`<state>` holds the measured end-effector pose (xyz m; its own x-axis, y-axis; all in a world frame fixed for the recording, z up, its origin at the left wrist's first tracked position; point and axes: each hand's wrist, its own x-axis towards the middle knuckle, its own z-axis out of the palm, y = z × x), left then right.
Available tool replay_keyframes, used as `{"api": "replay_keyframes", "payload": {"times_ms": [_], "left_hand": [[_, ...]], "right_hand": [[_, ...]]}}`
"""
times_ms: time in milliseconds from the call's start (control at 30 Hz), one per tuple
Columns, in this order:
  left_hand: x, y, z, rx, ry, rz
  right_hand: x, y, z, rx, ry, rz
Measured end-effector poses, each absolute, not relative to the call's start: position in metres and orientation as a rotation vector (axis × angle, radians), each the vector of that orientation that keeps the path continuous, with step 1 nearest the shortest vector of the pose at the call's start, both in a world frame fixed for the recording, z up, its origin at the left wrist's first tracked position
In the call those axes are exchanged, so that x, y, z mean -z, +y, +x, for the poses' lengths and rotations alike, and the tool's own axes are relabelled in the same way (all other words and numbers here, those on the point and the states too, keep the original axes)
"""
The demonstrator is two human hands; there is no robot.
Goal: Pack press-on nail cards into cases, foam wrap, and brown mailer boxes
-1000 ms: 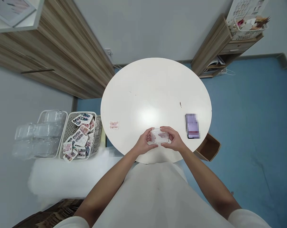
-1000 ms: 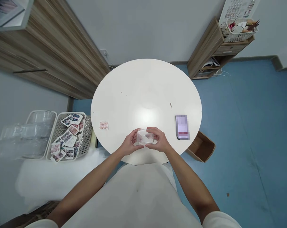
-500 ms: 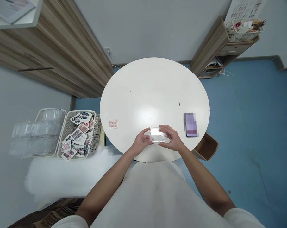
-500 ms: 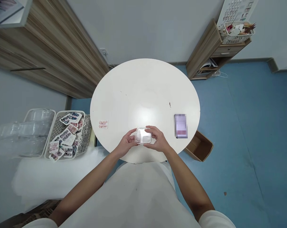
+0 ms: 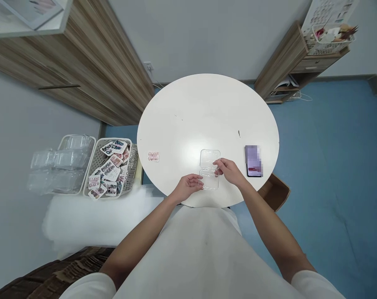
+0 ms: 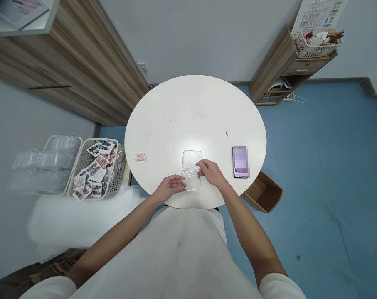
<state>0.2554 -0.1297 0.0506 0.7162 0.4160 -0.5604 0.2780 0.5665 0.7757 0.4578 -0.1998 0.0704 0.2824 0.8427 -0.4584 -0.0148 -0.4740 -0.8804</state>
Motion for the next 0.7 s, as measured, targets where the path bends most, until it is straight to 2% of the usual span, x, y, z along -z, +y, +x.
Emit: {"api": "replay_keyframes", "payload": {"times_ms": [167,433,567,700], "left_hand": [[-0.05,-0.135,0.253,-0.107,0.796,0.99],[-0.052,-0.138,0.252,-0.117,0.822,0.991],[-0.052,-0.139,0.253,-0.152,0.841,0.966],[-0.052,-0.139,0.253,-0.13,0.854,0.977]], "right_hand": [[-0.062,-0.198,0.453,-1.509,-0.458,-1.67],[-0.066,-0.209,0.441,-1.493,-0.228,-1.566],[-0.07,-0.223,0.422,-1.344,-0.184,-1.455],[-0.069,-0.245,0.4,-1.098,-0.325,-1.633]]}}
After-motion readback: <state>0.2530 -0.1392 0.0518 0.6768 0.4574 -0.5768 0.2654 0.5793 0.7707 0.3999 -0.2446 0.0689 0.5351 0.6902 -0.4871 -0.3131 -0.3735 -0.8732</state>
